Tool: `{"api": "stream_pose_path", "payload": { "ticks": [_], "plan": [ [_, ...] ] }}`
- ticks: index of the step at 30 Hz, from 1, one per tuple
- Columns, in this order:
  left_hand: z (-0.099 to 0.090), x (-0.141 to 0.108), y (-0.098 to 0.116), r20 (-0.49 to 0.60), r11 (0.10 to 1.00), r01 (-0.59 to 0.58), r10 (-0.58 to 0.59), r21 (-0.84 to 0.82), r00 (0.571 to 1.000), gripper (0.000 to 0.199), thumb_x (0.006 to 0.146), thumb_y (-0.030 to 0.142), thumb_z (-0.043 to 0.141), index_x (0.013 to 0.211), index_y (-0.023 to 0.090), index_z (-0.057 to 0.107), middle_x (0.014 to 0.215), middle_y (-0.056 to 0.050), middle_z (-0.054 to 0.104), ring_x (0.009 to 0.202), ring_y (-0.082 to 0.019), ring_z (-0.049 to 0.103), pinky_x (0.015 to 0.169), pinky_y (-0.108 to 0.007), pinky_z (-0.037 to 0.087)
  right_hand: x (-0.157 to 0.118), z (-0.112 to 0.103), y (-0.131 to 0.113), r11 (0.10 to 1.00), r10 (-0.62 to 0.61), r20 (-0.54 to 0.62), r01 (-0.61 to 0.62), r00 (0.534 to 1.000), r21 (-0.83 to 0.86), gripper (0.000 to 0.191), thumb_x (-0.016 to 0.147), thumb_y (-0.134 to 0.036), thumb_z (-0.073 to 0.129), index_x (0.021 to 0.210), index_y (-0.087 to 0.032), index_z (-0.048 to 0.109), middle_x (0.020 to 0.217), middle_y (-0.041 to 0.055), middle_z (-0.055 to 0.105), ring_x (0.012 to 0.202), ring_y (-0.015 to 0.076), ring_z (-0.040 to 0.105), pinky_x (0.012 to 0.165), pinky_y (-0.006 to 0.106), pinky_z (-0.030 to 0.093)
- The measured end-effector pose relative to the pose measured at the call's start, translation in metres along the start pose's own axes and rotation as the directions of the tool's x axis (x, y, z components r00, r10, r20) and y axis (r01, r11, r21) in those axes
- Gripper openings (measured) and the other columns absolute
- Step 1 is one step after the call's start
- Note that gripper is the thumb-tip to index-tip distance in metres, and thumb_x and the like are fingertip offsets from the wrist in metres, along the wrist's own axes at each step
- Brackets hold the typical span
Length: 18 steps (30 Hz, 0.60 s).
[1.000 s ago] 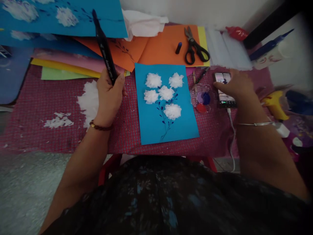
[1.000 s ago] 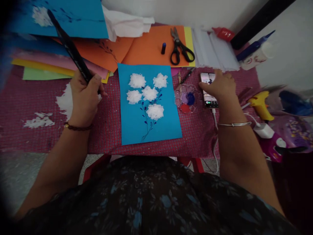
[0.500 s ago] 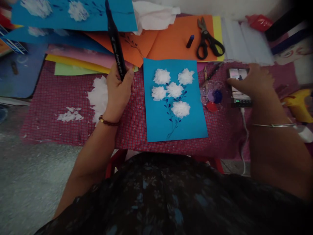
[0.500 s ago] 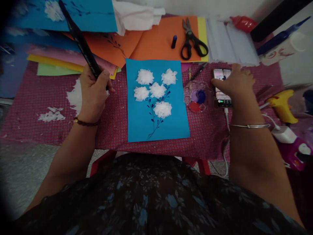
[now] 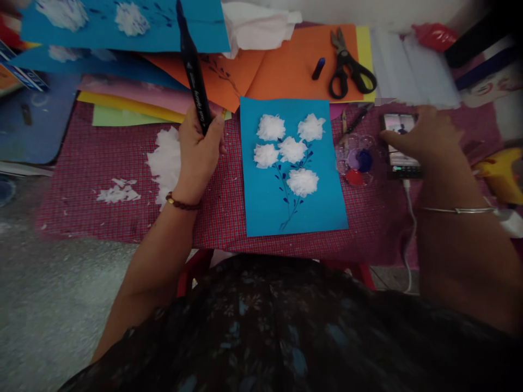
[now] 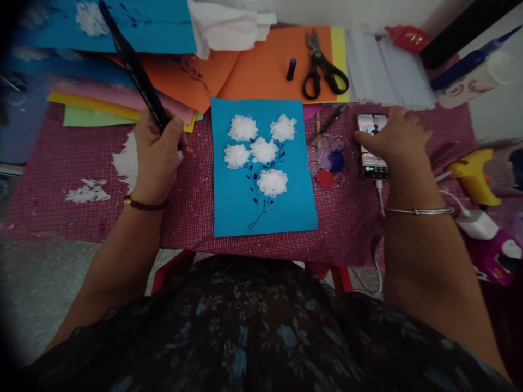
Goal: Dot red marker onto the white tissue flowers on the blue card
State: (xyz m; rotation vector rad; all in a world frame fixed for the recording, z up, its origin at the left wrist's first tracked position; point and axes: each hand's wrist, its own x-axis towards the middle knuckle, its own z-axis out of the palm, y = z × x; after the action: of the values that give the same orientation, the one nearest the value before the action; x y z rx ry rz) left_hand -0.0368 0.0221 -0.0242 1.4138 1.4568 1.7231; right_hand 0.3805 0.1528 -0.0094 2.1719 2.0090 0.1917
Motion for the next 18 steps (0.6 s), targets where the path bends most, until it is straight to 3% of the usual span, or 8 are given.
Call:
{"api": "stream_pose_path", "payload": {
  "ticks": [4,8,11,13,14,15,17,18],
  "plan": [
    [0.001,0.001,-0.002,-0.017,1.000,-0.010,0.010,-0.029,1.000,0.026,0.089,0.045,0.067,0.082,0.026,0.050,0.053,0.007,0.048,0.041,-0.012,0.044,0.042,-0.028,0.036,-0.008,-0.005,-0.003,0.990,0.031,0.071,-0.040,0.997,0.136,0.087,0.091,-0.068,0.047,0.152,-0.008,0.031,0.145,0.0369,0.042,0.138,0.0437,0.041,0.097,0.057,0.033],
    [0.000,0.005,-0.012,-0.006,0.999,-0.012,0.011,-0.047,1.000,0.039,0.088,0.054,0.070,0.084,0.022,0.048,0.051,0.010,0.046,0.040,-0.007,0.042,0.043,-0.024,0.036,-0.011,-0.016,-0.006,0.987,0.056,0.062,-0.064,0.996,0.144,0.090,0.090,-0.069,0.047,0.151,-0.004,0.032,0.145,0.0400,0.040,0.139,0.0445,0.040,0.097,0.060,0.031],
    [0.002,-0.003,0.003,0.012,0.993,0.064,-0.063,-0.101,0.998,0.040,0.091,0.053,0.066,0.078,0.021,0.046,0.050,0.010,0.047,0.042,-0.006,0.043,0.045,-0.024,0.036,-0.034,-0.042,-0.014,0.976,0.016,-0.142,0.016,0.990,0.218,0.085,0.093,-0.065,0.042,0.148,0.000,0.037,0.141,0.0353,0.047,0.137,0.0427,0.043,0.092,0.056,0.035],
    [0.008,-0.019,0.031,0.125,0.967,0.190,-0.171,-0.168,0.977,0.042,0.100,0.052,0.049,0.073,0.020,0.051,0.054,0.005,0.053,0.046,-0.009,0.049,0.047,-0.027,0.039,-0.066,-0.064,-0.024,0.891,-0.141,-0.327,0.263,0.935,0.369,0.069,0.094,-0.047,0.052,0.148,-0.006,0.040,0.122,0.0234,0.067,0.122,0.0299,0.060,0.094,0.047,0.041],
    [0.012,-0.030,0.048,0.229,0.945,0.270,-0.226,-0.184,0.947,0.048,0.103,0.052,0.040,0.069,0.020,0.052,0.054,0.003,0.055,0.047,-0.010,0.052,0.048,-0.028,0.041,-0.086,-0.073,-0.030,0.801,-0.257,-0.407,0.429,0.877,0.418,0.065,0.092,-0.035,0.057,0.150,-0.011,0.040,0.117,0.0175,0.071,0.111,0.0245,0.066,0.096,0.043,0.045],
    [0.018,-0.041,0.065,0.389,0.923,0.350,-0.266,-0.162,0.882,0.053,0.104,0.049,0.035,0.065,0.019,0.055,0.054,0.000,0.059,0.049,-0.011,0.055,0.051,-0.029,0.043,-0.107,-0.081,-0.037,0.687,-0.338,-0.484,0.563,0.807,0.458,0.064,0.090,-0.027,0.059,0.151,-0.018,0.040,0.110,0.0114,0.074,0.101,0.0212,0.069,0.094,0.040,0.049],
    [0.030,-0.063,0.097,0.701,0.829,0.547,-0.323,-0.114,0.636,0.052,0.104,0.045,0.038,0.064,0.018,0.058,0.055,-0.002,0.061,0.052,-0.012,0.058,0.056,-0.028,0.046,-0.148,-0.090,-0.051,0.477,-0.553,-0.486,0.736,0.677,0.482,0.072,0.090,-0.023,0.058,0.156,-0.034,0.030,0.109,0.0037,0.074,0.091,0.0212,0.070,0.085,0.039,0.056],
    [0.036,-0.072,0.110,0.806,0.788,0.614,-0.338,-0.040,0.486,0.051,0.103,0.043,0.040,0.061,0.017,0.057,0.056,-0.002,0.062,0.054,-0.012,0.059,0.058,-0.027,0.047,-0.165,-0.091,-0.058,0.359,-0.687,-0.455,0.809,0.567,0.466,0.074,0.092,-0.020,0.054,0.158,-0.037,0.025,0.111,0.0032,0.073,0.092,0.0225,0.070,0.083,0.041,0.057]
  ]
}}
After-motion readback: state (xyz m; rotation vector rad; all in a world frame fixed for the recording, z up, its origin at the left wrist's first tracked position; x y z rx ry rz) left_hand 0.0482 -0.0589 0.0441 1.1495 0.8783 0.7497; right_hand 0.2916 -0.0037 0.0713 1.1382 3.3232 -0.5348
